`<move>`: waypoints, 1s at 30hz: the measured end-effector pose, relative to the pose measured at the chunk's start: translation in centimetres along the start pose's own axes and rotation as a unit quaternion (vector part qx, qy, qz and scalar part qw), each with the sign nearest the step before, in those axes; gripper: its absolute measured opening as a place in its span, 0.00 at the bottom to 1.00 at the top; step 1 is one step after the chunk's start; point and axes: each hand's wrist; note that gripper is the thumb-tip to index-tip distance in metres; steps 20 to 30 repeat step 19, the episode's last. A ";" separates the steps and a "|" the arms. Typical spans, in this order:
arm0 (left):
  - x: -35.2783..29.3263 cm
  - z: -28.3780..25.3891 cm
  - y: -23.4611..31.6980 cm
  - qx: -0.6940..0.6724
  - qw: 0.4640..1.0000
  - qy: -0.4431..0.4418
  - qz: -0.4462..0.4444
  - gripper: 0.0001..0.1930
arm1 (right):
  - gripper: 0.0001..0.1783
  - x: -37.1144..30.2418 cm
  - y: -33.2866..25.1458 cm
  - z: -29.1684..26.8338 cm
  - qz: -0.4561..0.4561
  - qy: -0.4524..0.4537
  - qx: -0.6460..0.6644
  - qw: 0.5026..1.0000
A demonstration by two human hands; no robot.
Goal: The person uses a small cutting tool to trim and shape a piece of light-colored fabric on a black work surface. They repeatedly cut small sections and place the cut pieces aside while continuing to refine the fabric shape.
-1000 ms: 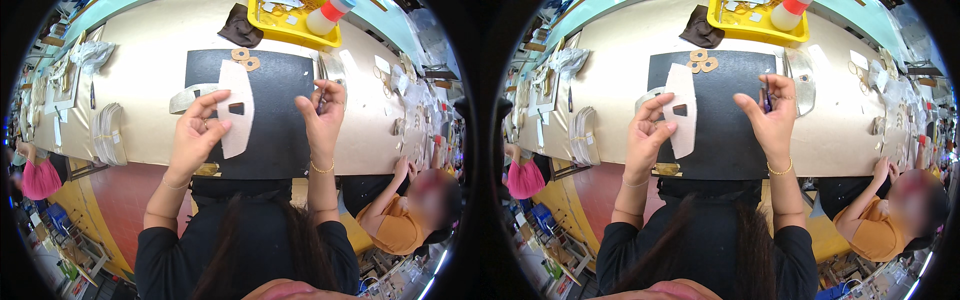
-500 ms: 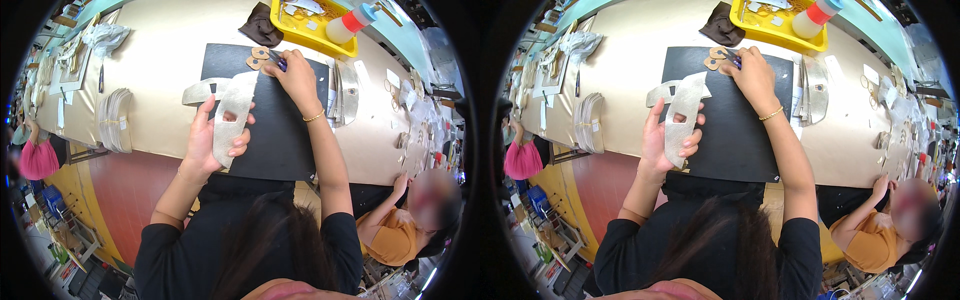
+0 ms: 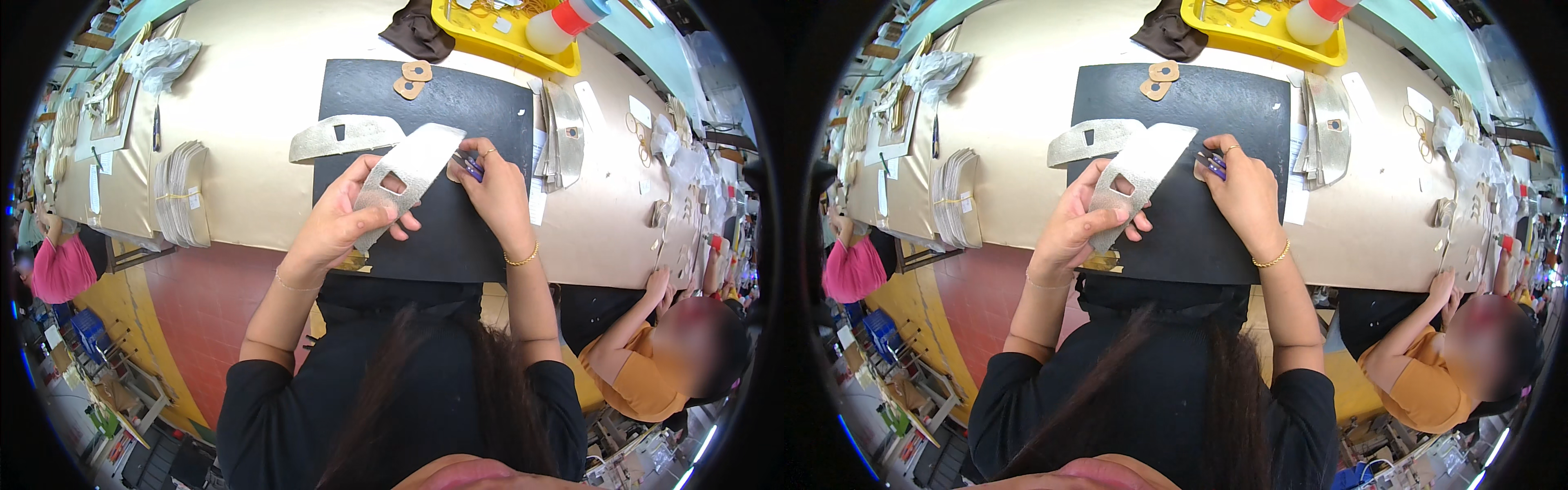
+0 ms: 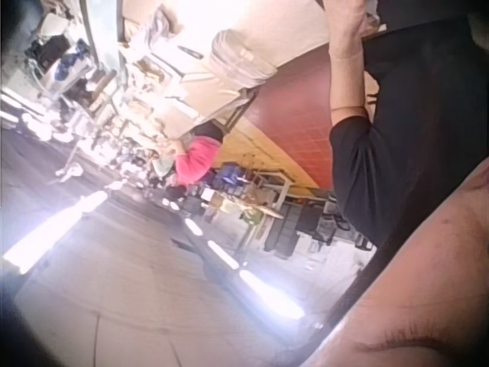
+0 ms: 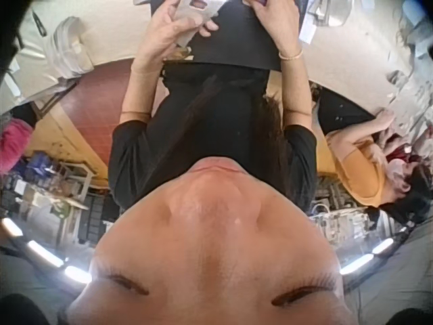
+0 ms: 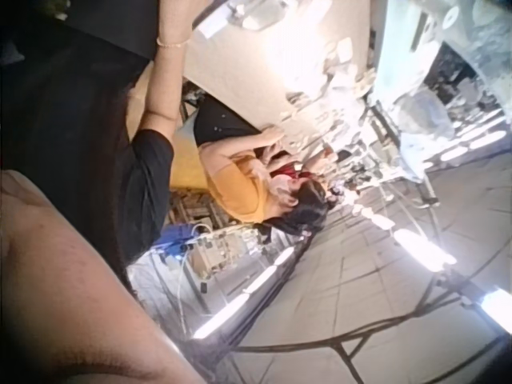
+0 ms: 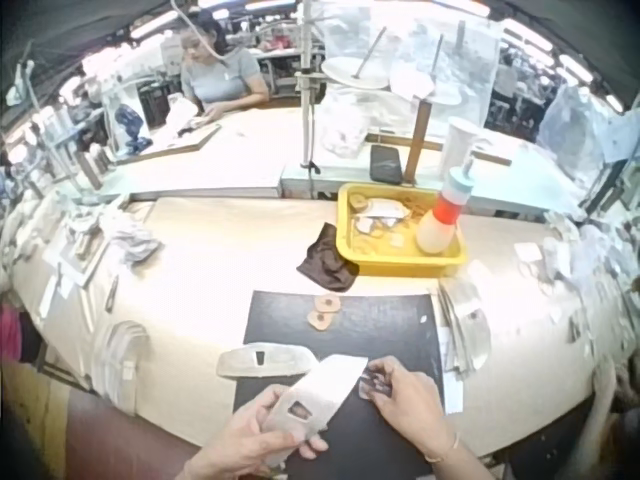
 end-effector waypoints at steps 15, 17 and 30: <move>2.2 1.1 0.2 0.175 0.958 -0.174 -0.146 0.21 | 0.14 -2.7 3.2 -4.9 0.072 -0.250 0.288 0.921; 3.3 0.8 -0.6 0.218 0.954 -0.156 -0.132 0.21 | 0.12 -3.1 3.5 -4.3 0.109 -0.207 0.246 0.941; 4.1 0.3 -1.3 0.253 0.950 -0.133 -0.125 0.22 | 0.15 -3.3 4.0 -3.9 0.133 -0.179 0.224 0.949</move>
Point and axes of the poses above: each hand's wrist, its own x-axis towards the middle knuckle, its own z-axis out of the palm, y = z × x, and after that the axes turned 13 degrees about z, right-handed
